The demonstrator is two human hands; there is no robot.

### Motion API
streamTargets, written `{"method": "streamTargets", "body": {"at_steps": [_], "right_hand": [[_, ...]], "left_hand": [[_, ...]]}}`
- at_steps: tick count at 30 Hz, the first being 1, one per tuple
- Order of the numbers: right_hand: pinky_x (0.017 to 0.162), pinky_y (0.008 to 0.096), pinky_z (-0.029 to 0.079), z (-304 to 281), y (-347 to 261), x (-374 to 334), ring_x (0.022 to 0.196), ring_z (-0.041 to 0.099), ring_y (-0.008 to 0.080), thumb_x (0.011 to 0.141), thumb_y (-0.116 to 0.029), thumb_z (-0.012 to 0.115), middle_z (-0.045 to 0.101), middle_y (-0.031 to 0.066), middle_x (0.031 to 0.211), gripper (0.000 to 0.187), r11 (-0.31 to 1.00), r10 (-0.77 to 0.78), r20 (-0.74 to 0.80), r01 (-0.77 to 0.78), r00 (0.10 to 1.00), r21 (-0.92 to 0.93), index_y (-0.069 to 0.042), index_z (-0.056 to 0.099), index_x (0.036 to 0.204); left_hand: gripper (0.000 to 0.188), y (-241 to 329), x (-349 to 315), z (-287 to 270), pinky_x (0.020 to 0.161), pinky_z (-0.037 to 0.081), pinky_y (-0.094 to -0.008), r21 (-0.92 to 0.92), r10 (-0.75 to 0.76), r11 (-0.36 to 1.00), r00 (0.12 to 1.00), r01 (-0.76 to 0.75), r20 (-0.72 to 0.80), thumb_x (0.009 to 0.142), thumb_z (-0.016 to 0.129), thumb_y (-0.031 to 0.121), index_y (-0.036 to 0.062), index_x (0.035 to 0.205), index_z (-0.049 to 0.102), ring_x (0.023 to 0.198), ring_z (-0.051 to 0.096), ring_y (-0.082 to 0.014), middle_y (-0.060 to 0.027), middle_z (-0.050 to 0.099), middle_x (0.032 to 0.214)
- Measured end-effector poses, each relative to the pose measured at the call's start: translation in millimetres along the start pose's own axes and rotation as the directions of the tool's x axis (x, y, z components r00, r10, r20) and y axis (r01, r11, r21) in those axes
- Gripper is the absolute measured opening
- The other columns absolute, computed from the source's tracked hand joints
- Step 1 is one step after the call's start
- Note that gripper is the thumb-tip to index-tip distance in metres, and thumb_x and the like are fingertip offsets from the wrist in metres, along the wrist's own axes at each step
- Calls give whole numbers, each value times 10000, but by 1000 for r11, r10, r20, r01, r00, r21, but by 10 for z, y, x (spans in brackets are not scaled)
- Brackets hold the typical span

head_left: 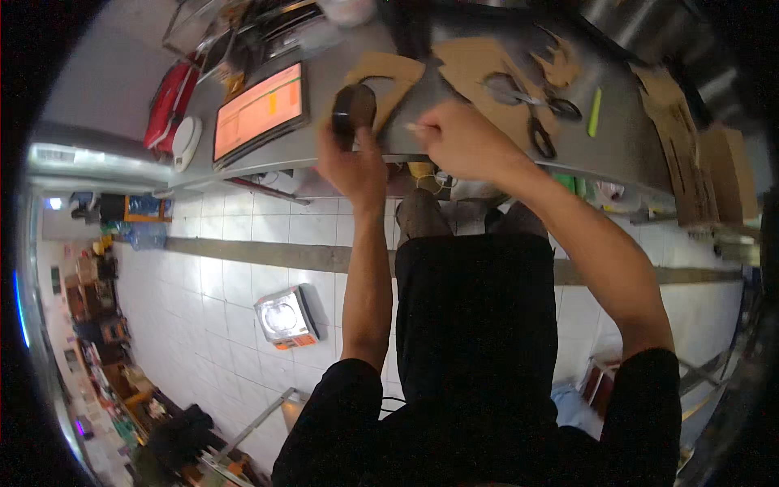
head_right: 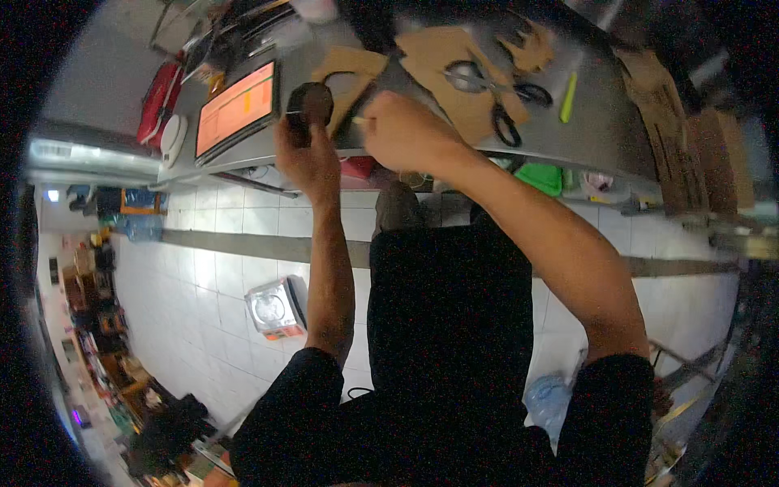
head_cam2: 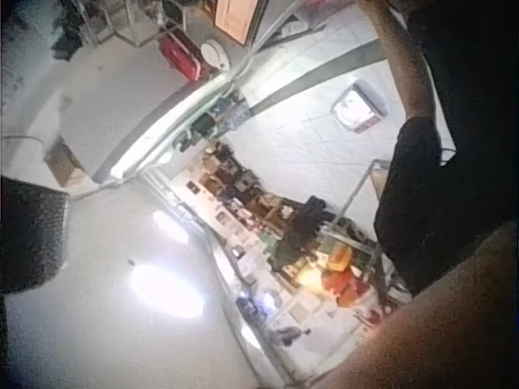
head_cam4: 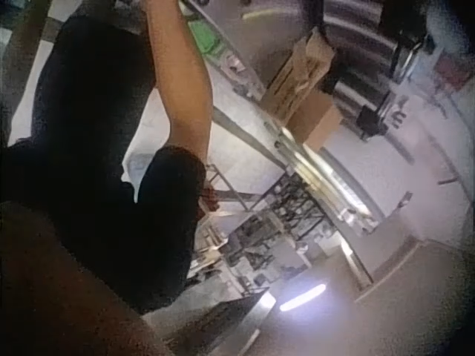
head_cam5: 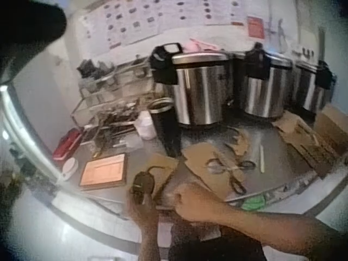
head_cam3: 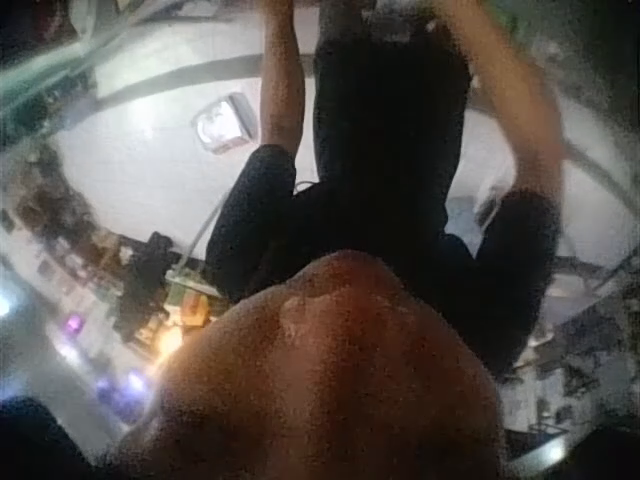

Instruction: Taping a wooden stick to a wooden disc to assemble a prop.

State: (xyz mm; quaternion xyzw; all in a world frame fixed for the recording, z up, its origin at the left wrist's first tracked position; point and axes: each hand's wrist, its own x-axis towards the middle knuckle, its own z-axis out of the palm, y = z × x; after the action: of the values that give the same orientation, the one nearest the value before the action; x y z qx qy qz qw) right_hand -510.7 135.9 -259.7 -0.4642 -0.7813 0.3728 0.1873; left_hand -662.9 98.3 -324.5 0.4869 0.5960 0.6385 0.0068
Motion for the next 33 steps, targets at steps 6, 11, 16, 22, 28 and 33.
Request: {"method": "streamTargets", "body": {"at_steps": [6,11,16,22,28,33], "right_hand": [[783,509,485,186,-57,934,876,611,429,921,-218,556,657,202,908,229,820,-348,-45,281,936,-498,-24,678,907],[879,465,477,646,86,1783,1018,583,383,903,-230,577,645,179,1047,223,717,-374,219,430,901,-549,-51,693,967],[898,434,476,691,167,1945,1029,582,353,863,-262,635,651,165,1027,244,723,-405,212,453,889,-521,-49,696,963],[892,448,489,-128,235,753,1011,613,358,879,-247,613,630,152,1055,279,793,-460,-162,323,873,-516,-68,664,1087],[929,428,474,-794,694,-46,1095,591,362,834,-323,676,630,184,1164,441,734,193,-314,-349,929,-583,-16,622,1146],[943,446,465,-757,974,-112,1082,600,366,806,-324,705,636,213,1124,475,740,25,-262,-194,965,-644,4,621,1139]], "left_hand": [[163,-66,145,-392,822,508,-279,-680,-609,488,772,546,182,928,584,69,-29,1058,579,938,615,-160,-101,630,1038],[165,-88,56,-555,827,506,-288,-798,-726,198,633,569,270,941,574,75,1,1087,593,917,632,-173,-76,646,1044],[247,21,-75,-568,792,523,-287,-724,-712,82,549,685,438,924,611,101,18,1149,554,919,633,-134,-60,641,1046],[288,155,-340,-428,832,545,-328,-583,-747,-31,369,812,553,922,612,139,25,1179,550,945,644,-165,-63,641,1070],[310,150,-541,-159,861,557,-338,-579,-681,-10,418,815,601,910,628,111,-6,1183,542,975,650,-195,-102,632,1094],[291,197,-627,18,872,555,-361,-590,-661,15,450,807,600,915,620,93,-12,1176,548,984,646,-194,-102,633,1095]]}}
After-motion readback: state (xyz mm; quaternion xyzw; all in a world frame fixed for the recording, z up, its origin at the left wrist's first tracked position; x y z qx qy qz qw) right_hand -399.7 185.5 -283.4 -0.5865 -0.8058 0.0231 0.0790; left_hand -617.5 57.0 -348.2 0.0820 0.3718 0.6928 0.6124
